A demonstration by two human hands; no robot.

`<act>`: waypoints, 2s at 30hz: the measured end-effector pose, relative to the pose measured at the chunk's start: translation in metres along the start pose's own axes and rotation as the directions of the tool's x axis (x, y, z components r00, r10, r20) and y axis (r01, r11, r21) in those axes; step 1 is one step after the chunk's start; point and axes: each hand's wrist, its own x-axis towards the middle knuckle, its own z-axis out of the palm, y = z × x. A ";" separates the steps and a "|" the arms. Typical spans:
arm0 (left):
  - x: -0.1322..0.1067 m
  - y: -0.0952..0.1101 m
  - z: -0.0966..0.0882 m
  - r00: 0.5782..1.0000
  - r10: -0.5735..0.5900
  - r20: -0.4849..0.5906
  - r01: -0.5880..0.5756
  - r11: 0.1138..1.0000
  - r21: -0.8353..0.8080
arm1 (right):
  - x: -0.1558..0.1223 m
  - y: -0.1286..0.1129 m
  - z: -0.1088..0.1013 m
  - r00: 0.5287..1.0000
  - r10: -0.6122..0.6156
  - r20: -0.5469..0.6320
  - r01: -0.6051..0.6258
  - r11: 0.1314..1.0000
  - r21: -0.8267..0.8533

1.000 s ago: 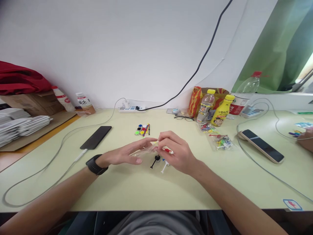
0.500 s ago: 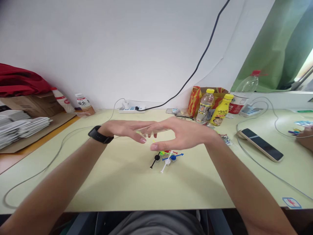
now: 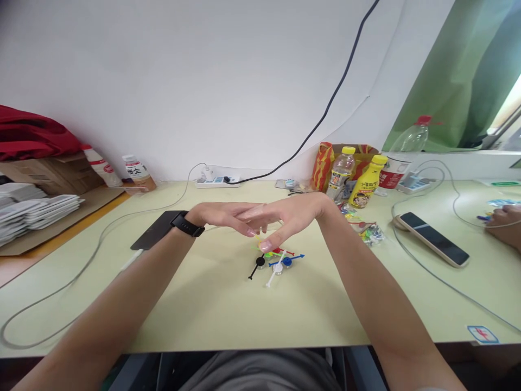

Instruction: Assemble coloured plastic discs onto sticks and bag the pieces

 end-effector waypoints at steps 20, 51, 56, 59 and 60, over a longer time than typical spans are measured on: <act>-0.022 -0.020 -0.017 0.983 -0.139 -0.120 0.141 0.990 0.009 | -0.012 0.002 -0.006 0.971 0.082 -0.223 -0.085 0.996 -0.005; -0.068 -0.045 -0.047 0.895 -0.329 -0.302 0.308 0.944 -0.115 | 0.014 0.075 0.005 0.710 0.473 -0.522 -0.251 0.862 0.440; -0.059 -0.048 -0.045 0.914 -0.301 -0.273 0.278 0.953 -0.119 | -0.022 0.069 -0.017 0.483 0.460 -0.745 -0.142 0.881 0.451; -0.051 -0.048 -0.040 0.940 -0.253 -0.231 0.227 0.965 -0.135 | -0.027 0.062 -0.019 0.440 0.413 -0.797 -0.109 0.906 0.409; -0.047 -0.047 -0.038 0.949 -0.233 -0.213 0.205 0.968 -0.146 | -0.025 0.059 -0.018 0.459 0.400 -0.793 -0.107 0.911 0.398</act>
